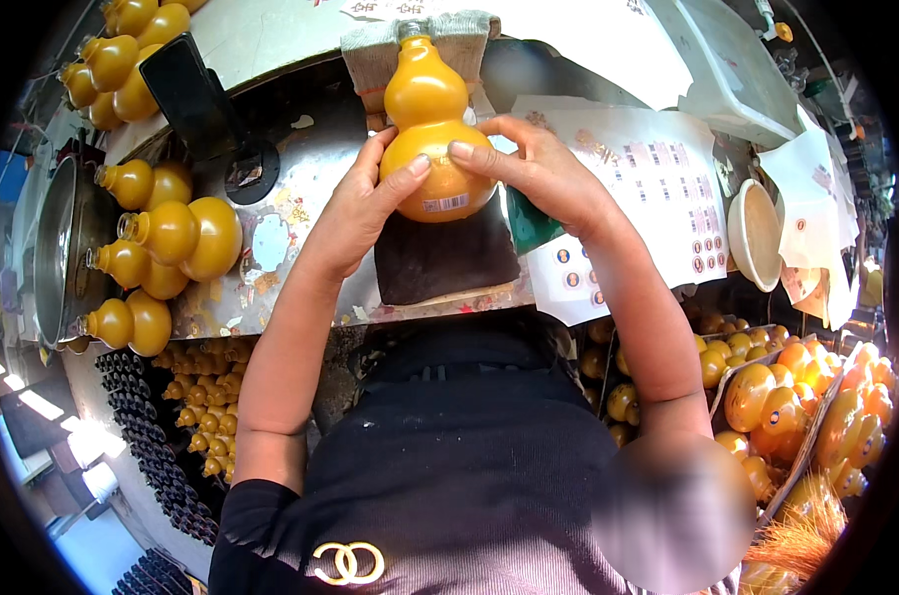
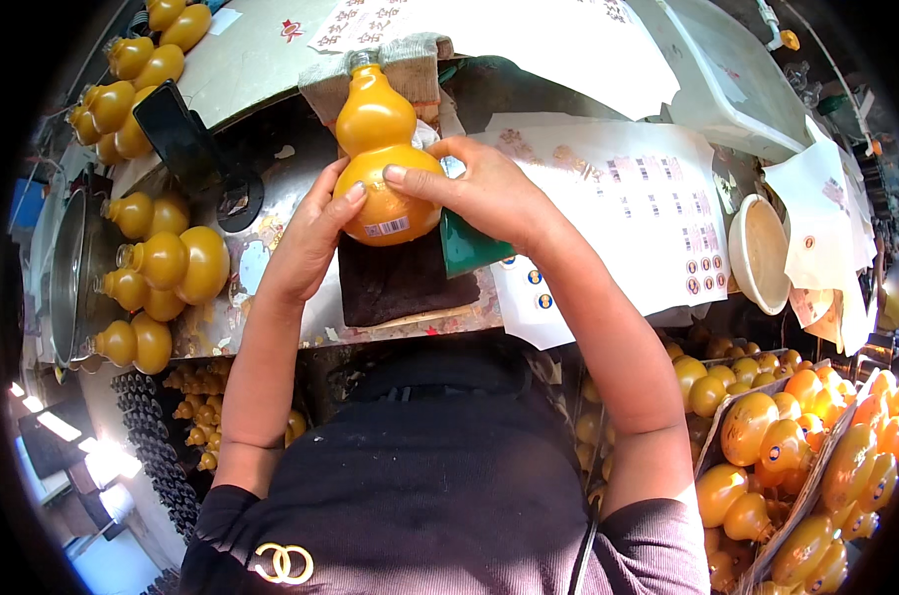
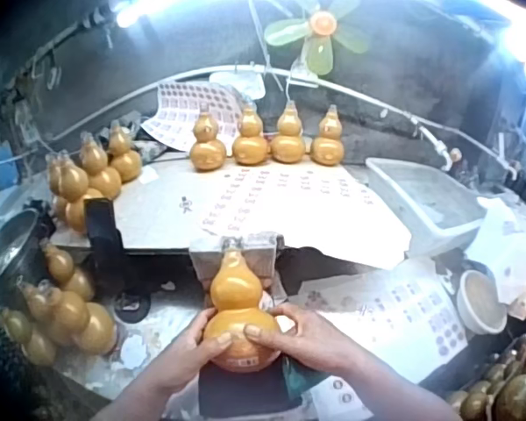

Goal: The person picks up yellow gourds, wipes them with a green sponge, and applies small round stickers to each gourd. The person then places the labeled gourds into a metal bowl. The process is repeated for multiple gourds.

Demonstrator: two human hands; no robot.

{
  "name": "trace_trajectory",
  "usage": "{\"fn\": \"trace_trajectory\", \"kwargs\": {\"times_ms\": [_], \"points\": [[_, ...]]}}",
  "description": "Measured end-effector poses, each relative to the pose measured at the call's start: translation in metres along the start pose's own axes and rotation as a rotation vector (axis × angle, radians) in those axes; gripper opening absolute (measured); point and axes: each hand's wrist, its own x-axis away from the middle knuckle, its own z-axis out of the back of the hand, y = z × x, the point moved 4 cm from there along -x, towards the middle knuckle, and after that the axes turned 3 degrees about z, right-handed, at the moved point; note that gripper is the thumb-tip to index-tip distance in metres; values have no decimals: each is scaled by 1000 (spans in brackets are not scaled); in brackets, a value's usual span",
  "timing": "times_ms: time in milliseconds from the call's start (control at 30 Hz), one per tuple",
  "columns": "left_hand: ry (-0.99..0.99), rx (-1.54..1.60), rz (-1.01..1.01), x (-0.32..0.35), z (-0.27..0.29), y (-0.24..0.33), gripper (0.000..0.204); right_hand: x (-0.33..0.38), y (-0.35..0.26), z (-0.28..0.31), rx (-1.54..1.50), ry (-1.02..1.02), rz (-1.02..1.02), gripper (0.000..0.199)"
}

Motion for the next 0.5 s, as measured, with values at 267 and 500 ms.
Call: {"fn": "trace_trajectory", "kwargs": {"times_ms": [267,500], "points": [[-24,-28,-88,4,1,-2,79,22,3,-13,-95,135,-63,84],[-34,-86,-111,7,0,-3,83,24,14,-19,-290,82,-31,83]]}}
